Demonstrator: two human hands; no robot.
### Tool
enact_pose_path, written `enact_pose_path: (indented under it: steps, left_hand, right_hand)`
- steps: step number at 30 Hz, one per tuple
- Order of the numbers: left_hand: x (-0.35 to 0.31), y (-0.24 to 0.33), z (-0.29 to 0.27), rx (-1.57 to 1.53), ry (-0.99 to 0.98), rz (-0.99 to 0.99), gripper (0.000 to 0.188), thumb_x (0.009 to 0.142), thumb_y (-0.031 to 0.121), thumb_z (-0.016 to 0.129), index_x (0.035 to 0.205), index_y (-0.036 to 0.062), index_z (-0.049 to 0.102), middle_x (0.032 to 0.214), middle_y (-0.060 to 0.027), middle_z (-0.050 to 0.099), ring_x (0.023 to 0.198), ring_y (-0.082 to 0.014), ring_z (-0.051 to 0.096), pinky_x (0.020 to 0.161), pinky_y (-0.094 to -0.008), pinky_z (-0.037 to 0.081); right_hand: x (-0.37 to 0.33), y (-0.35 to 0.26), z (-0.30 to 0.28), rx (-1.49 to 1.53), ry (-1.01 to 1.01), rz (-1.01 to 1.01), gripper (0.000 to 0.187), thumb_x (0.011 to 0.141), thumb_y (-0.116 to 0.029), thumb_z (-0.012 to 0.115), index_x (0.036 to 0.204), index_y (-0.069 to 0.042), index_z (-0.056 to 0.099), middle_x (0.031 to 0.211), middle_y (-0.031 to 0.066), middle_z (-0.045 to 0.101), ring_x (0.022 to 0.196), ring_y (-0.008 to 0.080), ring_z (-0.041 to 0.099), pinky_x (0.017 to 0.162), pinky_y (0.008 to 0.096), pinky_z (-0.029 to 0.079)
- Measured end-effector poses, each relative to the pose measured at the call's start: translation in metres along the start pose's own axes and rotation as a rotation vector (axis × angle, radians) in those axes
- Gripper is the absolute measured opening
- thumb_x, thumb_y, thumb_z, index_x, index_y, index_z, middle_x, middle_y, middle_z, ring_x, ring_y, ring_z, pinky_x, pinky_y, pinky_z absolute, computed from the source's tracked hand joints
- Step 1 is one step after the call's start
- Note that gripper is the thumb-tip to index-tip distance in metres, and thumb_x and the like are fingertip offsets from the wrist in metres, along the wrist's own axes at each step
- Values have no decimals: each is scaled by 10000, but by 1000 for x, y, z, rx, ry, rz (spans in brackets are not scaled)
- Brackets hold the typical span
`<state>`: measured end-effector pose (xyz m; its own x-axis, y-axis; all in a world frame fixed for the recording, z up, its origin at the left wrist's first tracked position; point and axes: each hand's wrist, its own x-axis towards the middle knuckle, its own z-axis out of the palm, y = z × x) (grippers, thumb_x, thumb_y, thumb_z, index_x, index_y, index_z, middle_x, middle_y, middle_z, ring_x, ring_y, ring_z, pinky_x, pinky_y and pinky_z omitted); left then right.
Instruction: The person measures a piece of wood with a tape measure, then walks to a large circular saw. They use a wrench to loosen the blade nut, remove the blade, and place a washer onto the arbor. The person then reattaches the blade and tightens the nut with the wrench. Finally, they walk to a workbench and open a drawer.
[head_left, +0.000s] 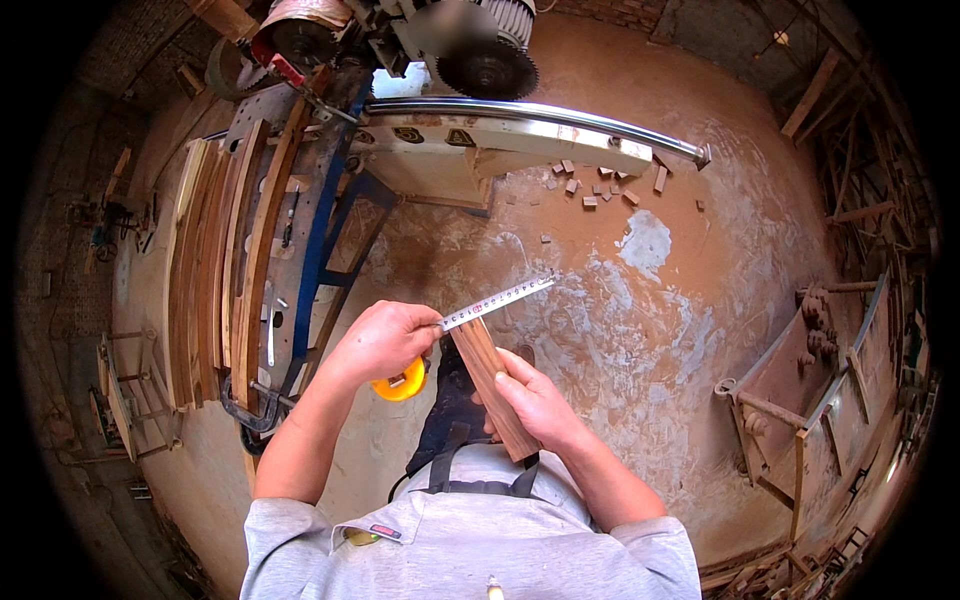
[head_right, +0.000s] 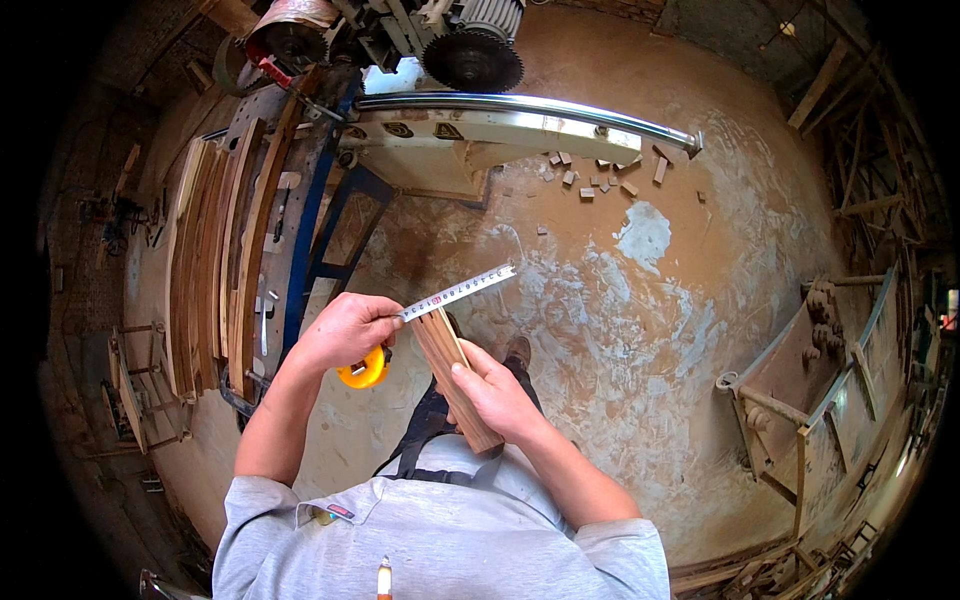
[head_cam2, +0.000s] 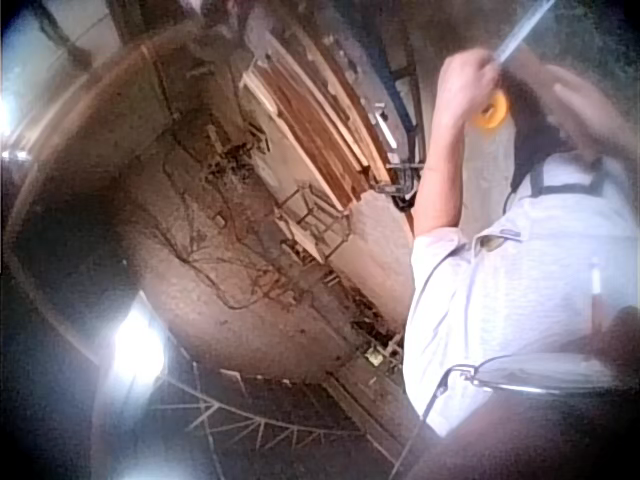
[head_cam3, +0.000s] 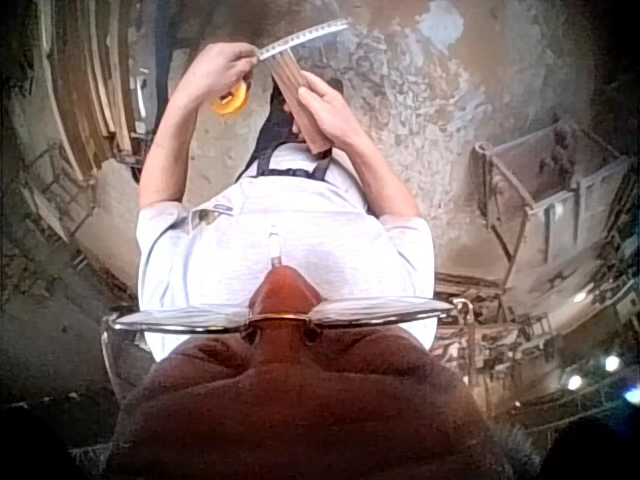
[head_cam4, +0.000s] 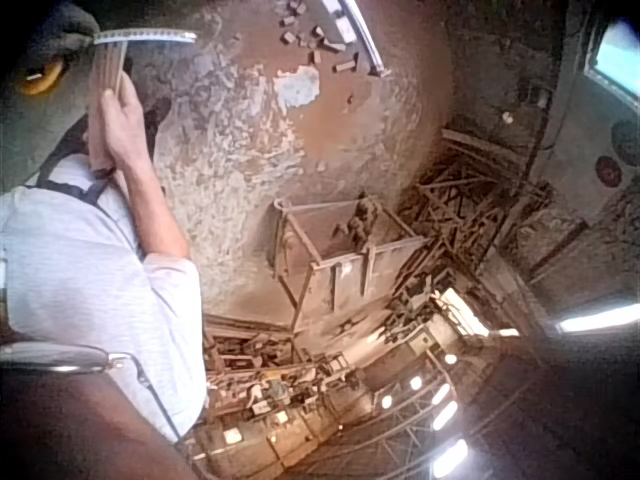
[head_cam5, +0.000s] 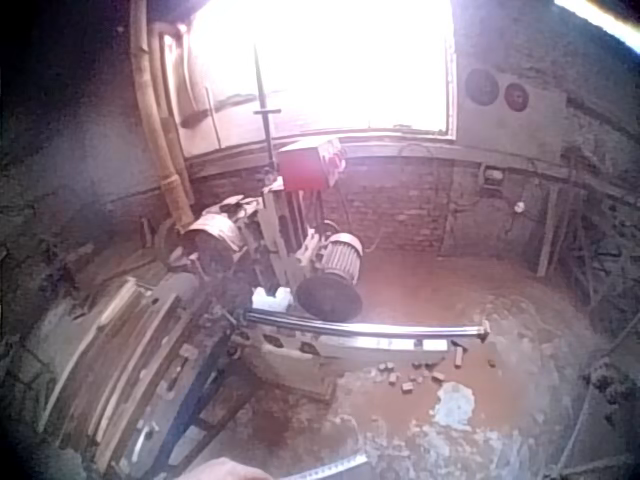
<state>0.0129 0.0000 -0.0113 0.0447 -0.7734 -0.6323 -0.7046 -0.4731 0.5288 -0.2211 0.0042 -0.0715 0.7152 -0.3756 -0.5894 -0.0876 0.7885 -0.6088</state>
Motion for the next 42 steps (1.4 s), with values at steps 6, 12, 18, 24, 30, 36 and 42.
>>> enact_pose_path:
  steps: [6,12,18,24,30,36,42]
  left_hand:
    - [-1,0,2,10,2,20,223,904,171,585,1025,31,709,756,-109,688,686,-222,676,664,-340,531]
    - [-3,2,0,-9,3,19,224,900,162,586,1038,34,707,755,-105,688,691,-211,679,673,-334,535]
    - [0,-6,0,-21,11,72,231,906,140,576,1073,36,698,749,-99,684,668,-201,676,650,-320,535]
    - [0,-5,-1,-53,-13,57,239,917,131,562,1082,20,695,761,-102,682,648,-191,665,629,-316,539]
    - [1,-3,-1,-50,-21,47,239,920,122,558,1082,9,692,757,-98,679,644,-184,662,615,-313,541]
    - [2,-7,1,-50,-14,65,233,913,125,567,1072,12,695,749,-104,678,647,-191,666,621,-314,541]
    - [2,-6,1,-39,-5,70,231,908,128,570,1066,15,695,745,-106,682,642,-199,669,628,-318,541]
  right_hand:
    - [0,0,0,8,-3,-10,495,1018,-219,409,1492,-122,304,990,118,614,669,166,627,590,313,551]
    - [2,2,-2,8,-5,-19,493,1016,-218,413,1490,-124,312,988,117,616,669,168,628,591,315,551]
    - [3,1,-3,19,5,-26,490,1013,-220,418,1485,-128,323,990,118,618,660,170,630,585,315,550]
    - [3,0,-2,26,11,-12,491,1013,-222,417,1485,-126,321,991,116,615,660,170,628,584,312,549]
    - [3,0,-3,26,3,-15,497,1013,-231,419,1488,-126,316,993,117,611,666,167,627,583,310,550]
    - [3,0,-3,26,0,-6,493,1013,-228,414,1486,-129,317,996,116,612,665,166,627,580,316,555]
    - [4,1,-3,21,-4,-20,491,1013,-222,411,1486,-131,317,1001,118,613,665,168,627,581,317,556]
